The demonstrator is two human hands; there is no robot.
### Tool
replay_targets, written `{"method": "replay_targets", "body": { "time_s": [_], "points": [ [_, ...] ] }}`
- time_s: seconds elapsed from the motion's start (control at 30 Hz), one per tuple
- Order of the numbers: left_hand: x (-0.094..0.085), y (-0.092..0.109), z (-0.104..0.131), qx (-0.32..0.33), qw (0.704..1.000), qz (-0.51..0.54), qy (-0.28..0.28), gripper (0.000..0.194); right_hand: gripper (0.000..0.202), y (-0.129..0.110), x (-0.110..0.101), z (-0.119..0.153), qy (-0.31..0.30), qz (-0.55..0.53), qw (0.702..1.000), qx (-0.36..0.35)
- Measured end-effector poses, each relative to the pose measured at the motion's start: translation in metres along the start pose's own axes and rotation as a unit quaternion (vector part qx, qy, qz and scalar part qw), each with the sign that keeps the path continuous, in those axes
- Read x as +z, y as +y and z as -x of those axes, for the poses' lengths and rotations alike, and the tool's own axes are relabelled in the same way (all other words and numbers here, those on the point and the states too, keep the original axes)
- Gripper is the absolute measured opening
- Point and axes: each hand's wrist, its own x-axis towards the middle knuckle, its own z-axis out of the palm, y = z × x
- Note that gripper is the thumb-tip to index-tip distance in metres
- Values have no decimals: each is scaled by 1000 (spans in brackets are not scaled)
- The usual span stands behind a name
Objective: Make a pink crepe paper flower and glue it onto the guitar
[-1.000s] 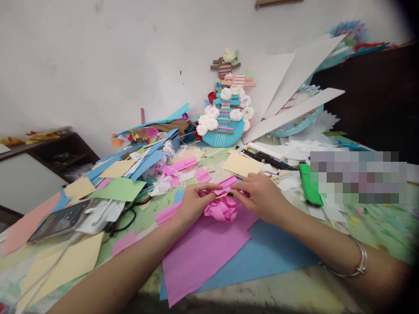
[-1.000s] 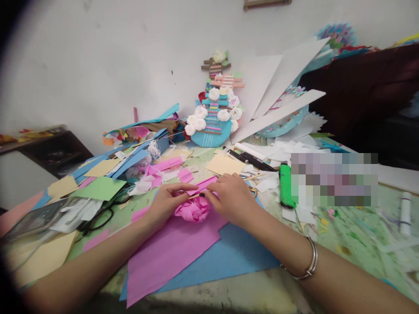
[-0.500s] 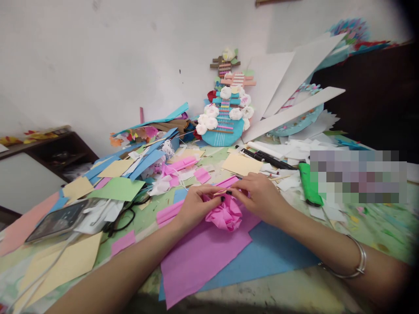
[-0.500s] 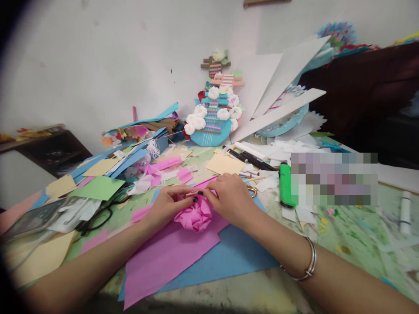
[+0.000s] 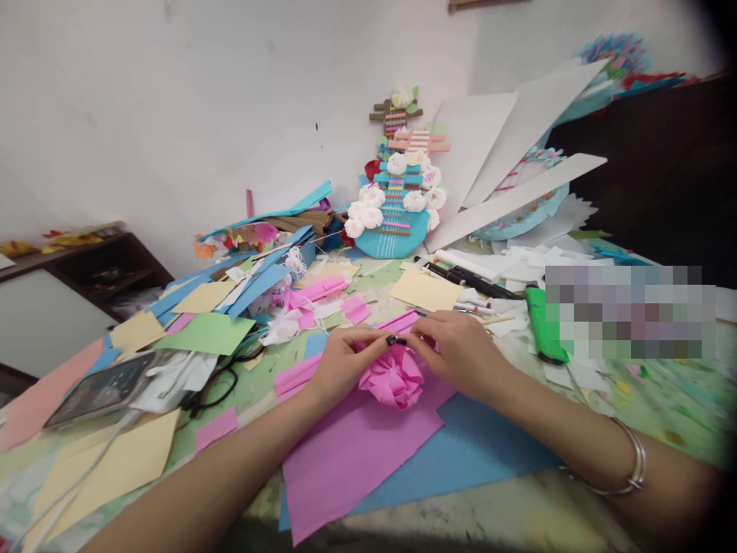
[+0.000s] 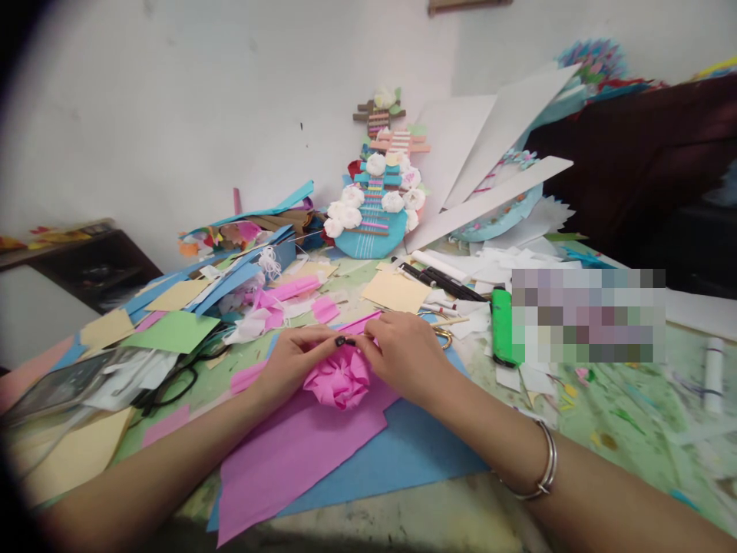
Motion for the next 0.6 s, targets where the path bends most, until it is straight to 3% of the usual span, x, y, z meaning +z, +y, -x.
{"method": "replay_targets", "body": {
  "time_s": [0.23, 0.43, 0.6],
  "points": [
    [0, -3, 1, 6, 998, -40, 40, 17, 24, -1, -1, -1, 9, -26, 1000, 0],
    [0, -2, 3, 96, 992, -72, 49, 9, 23, -4, -3, -2, 14, -54, 998, 29],
    [0, -1, 4, 124, 987, -88, 47, 8, 30, -6, -4, -2, 9, -45, 998, 43]
  ]
}}
